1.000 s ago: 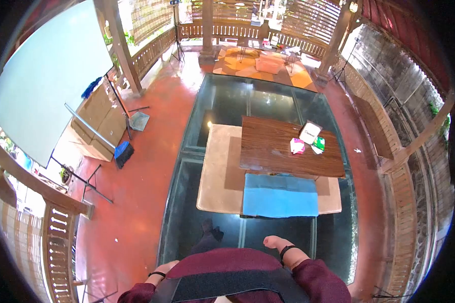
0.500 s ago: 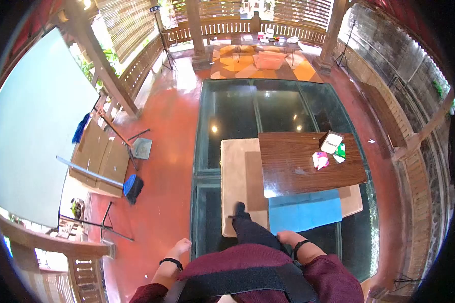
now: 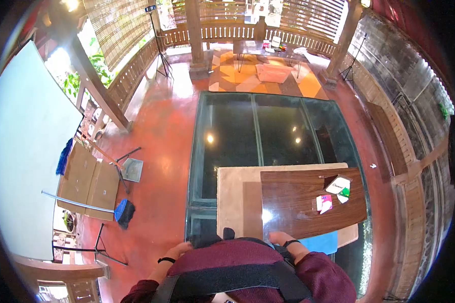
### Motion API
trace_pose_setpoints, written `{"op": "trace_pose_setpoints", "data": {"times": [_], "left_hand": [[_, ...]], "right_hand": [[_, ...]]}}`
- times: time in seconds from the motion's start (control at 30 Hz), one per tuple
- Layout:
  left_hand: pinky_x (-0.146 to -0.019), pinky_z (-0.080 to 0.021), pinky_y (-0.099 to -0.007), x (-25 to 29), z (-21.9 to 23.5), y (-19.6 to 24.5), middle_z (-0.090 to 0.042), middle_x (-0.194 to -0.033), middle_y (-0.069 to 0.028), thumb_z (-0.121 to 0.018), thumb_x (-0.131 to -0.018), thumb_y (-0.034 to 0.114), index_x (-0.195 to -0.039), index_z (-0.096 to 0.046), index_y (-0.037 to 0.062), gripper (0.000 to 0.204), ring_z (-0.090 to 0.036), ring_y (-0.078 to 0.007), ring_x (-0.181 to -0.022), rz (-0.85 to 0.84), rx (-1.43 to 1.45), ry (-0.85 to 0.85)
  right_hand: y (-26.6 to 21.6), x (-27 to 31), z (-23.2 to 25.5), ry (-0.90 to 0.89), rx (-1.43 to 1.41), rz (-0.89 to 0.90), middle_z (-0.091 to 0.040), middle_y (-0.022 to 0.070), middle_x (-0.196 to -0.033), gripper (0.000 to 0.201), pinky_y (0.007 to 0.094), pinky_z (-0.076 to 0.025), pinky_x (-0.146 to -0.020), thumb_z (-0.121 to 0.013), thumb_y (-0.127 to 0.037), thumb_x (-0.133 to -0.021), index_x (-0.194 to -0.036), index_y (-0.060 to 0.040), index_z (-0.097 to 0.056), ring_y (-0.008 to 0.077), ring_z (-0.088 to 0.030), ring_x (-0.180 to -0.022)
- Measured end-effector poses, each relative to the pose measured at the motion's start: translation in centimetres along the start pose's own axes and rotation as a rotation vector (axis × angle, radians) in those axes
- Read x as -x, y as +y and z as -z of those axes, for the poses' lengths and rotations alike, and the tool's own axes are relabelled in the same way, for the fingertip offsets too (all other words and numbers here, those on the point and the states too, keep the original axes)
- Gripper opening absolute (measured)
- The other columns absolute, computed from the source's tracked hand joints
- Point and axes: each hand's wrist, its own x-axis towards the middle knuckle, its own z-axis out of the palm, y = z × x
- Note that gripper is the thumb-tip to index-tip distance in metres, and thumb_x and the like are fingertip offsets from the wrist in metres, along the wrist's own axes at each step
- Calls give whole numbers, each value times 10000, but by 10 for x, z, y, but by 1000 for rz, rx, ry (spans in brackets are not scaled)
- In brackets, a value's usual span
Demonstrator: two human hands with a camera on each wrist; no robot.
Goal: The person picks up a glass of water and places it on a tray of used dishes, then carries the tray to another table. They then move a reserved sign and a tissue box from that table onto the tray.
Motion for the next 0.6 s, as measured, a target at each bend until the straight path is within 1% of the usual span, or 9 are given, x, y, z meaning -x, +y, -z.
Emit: {"op": "trace_pose_setpoints", "data": {"times": [0.07,0.1,0.17,0.2,0.23,0.3,0.4,0.5,0.6], "left_hand": [[-474,-351,-324,-39,31,16,-453,-527,-25,-496,-663,135,-607,-508,21,128,-442,-130,-508,-15,302,23],[-473,-349,-325,-55,43,24,-450,-522,-25,-497,-660,133,-608,-507,18,126,-440,-130,-505,-28,401,19],[-496,-373,-331,-84,63,16,-482,-531,-41,-497,-660,140,-645,-523,1,142,-481,-164,-525,-92,57,17],[-508,-385,-335,-98,74,13,-498,-535,-48,-497,-660,144,-664,-531,-8,155,-502,-181,-535,-123,-119,16],[-564,-421,-356,-67,82,69,-566,-615,-103,-506,-657,160,-733,-574,-7,196,-557,-244,-632,33,-336,200],[-696,-433,-360,-4,106,104,-575,-875,-119,-478,-733,153,-907,-540,23,226,-542,-248,-842,-327,-1,257],[-695,-433,-364,-49,145,97,-576,-867,-131,-476,-720,157,-894,-548,18,233,-542,-263,-835,-171,-130,56],[-694,-433,-369,-97,194,96,-577,-858,-143,-474,-708,161,-880,-555,12,242,-543,-278,-827,-73,-226,-33],[-693,-434,-374,-151,251,116,-577,-850,-155,-473,-695,165,-866,-563,7,250,-543,-293,-820,-33,-325,-69]], "right_hand": [[-55,21,80,54,-30,-11,-552,175,-918,276,383,-414,-729,-436,-203,-715,-890,-22,-548,309,-522,-886],[-65,6,90,-7,66,17,-551,178,-919,281,382,-414,-732,-438,-214,-717,-889,-21,-548,311,-521,-886],[-72,-26,110,-124,252,74,-550,184,-921,293,379,-413,-737,-443,-238,-722,-888,-19,-547,317,-519,-887],[-69,-32,116,-100,163,106,-547,188,-932,309,377,-414,-738,-452,-246,-712,-906,-24,-545,315,-516,-899],[-68,-37,119,-76,72,139,-543,193,-943,326,374,-415,-739,-461,-255,-703,-925,-30,-542,314,-514,-911],[-72,-37,147,-48,-154,145,-546,196,-941,331,369,-412,-734,-472,-253,-683,-915,-30,-549,321,-512,-918],[-53,-53,176,30,-384,-28,-551,179,-947,329,370,-405,-736,-471,-263,-677,-912,-50,-558,329,-507,-919],[-59,-47,247,-91,-277,-151,-554,172,-946,329,376,-395,-751,-477,-263,-660,-907,-64,-560,334,-501,-921],[-14,-98,243,-10,-380,-159,-545,197,-945,361,368,-410,-683,-517,-300,-672,-892,-16,-552,282,-541,-862]]}}
